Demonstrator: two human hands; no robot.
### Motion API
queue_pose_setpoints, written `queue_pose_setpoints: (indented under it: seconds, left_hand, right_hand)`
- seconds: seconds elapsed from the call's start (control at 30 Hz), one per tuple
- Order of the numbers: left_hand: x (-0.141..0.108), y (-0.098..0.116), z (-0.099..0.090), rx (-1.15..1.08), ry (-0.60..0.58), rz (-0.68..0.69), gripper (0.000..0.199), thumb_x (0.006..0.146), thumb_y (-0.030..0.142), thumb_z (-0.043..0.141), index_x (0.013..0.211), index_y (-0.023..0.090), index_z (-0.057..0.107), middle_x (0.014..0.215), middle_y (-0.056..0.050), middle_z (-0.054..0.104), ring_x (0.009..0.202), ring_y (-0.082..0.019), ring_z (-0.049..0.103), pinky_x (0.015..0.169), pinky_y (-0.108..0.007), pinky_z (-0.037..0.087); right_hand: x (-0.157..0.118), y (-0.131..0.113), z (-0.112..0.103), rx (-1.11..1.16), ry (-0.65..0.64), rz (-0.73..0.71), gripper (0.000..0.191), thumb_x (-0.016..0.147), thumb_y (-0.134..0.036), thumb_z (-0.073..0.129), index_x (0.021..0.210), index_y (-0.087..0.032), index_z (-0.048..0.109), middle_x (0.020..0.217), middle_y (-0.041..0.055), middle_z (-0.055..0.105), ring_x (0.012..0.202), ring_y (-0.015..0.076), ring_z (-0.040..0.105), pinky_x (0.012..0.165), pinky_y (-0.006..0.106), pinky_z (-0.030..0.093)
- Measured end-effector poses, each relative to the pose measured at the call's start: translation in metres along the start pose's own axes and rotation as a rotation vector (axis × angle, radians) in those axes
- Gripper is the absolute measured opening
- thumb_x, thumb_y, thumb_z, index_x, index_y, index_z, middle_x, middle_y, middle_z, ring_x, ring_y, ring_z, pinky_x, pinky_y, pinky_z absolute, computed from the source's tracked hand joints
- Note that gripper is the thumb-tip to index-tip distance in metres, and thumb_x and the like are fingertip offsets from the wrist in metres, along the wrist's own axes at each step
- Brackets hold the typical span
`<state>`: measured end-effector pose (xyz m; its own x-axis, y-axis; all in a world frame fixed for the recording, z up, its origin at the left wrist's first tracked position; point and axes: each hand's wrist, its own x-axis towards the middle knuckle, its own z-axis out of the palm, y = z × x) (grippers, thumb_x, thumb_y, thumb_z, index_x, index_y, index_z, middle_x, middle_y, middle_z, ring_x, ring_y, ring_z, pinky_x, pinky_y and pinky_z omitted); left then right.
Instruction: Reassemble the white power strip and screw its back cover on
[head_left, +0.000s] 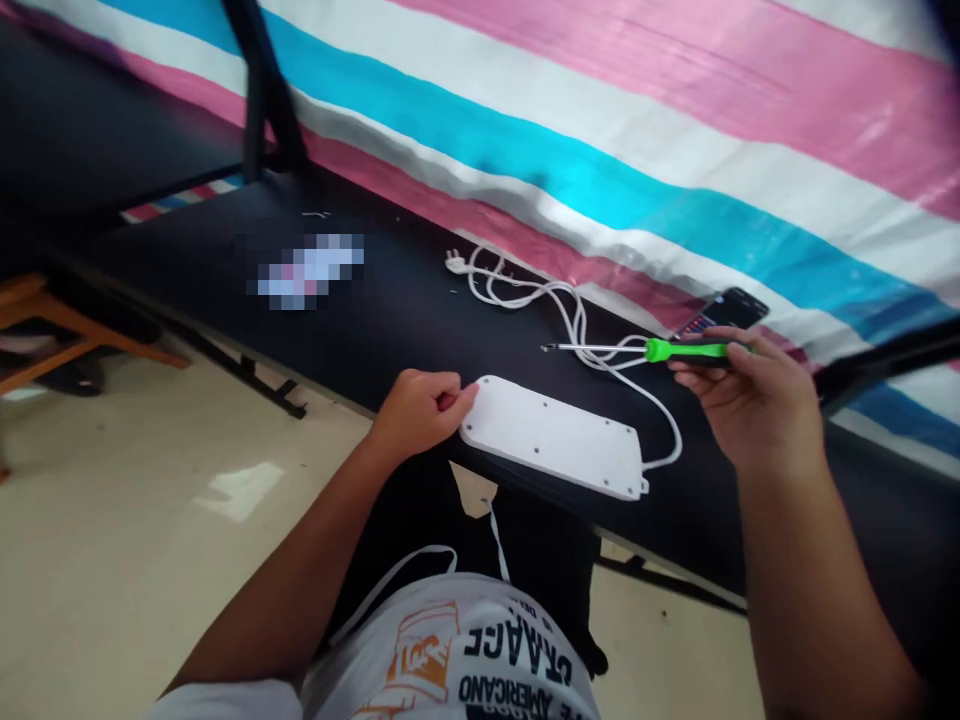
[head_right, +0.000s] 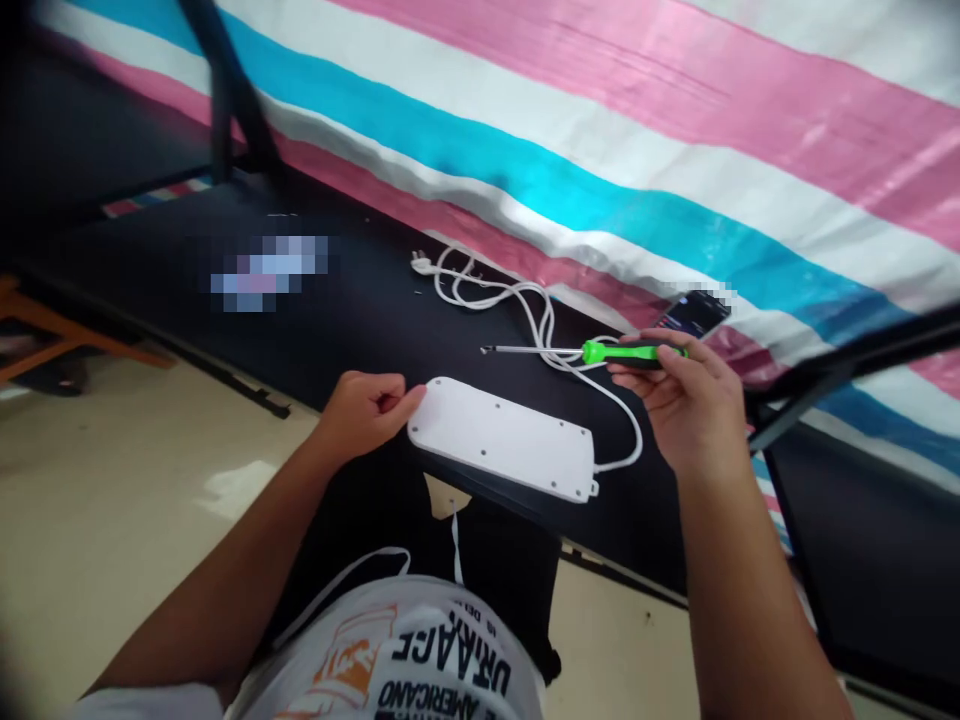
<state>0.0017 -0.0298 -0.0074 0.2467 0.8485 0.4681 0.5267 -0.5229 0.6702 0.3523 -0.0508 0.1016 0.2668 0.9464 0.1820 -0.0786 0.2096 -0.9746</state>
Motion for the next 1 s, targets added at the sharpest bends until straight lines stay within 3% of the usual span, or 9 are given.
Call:
queue_pose_setpoints:
  seconds: [0.17,0.33,0.57,1.0]
  left_hand:
    - [0.003,0.0,0.001,0.076,0.011,0.052,0.051,0.09,0.029,0.066,0.054,0.018,0.031,0.048,0.009,0.024,0.045,-0.006,0.024,0.05,-0.025,0.026]
    - [0.004,-0.001,0.004,0.125,0.022,0.066,0.053,0.089,0.03,0.068,0.052,0.018,0.032,0.049,0.008,0.024,0.045,-0.006,0.023,0.048,-0.024,0.026]
    - [0.004,-0.002,0.006,0.175,0.027,0.077,0.053,0.089,0.029,0.069,0.052,0.018,0.032,0.049,0.008,0.024,0.045,-0.006,0.022,0.048,-0.025,0.025]
    - [0.004,-0.002,0.007,0.168,0.035,0.05,0.053,0.088,0.029,0.069,0.051,0.018,0.032,0.048,0.008,0.024,0.045,-0.006,0.023,0.048,-0.026,0.025]
  right_hand:
    - [-0.041,-0.006,-0.061,0.002,0.243,-0.007,0.023,0.071,-0.02,0.07,0.091,-0.009,0.075,0.08,0.0128,0.078,0.055,0.0219,0.075,0.051,0.025,0.064]
    - [-0.077,0.005,-0.092,-0.032,0.378,0.043,0.022,0.069,-0.023,0.072,0.088,-0.011,0.076,0.077,0.011,0.078,0.049,0.0217,0.072,0.047,0.025,0.062]
    - [-0.101,0.025,-0.107,-0.031,0.43,0.142,0.023,0.068,-0.028,0.077,0.086,-0.013,0.075,0.075,0.0101,0.077,0.044,0.0193,0.068,0.044,0.024,0.06]
    - [-0.105,0.048,-0.109,-0.071,0.33,0.192,0.011,0.082,-0.027,0.071,0.091,-0.02,0.075,0.082,0.0047,0.079,0.052,0.0153,0.072,0.05,0.024,0.063]
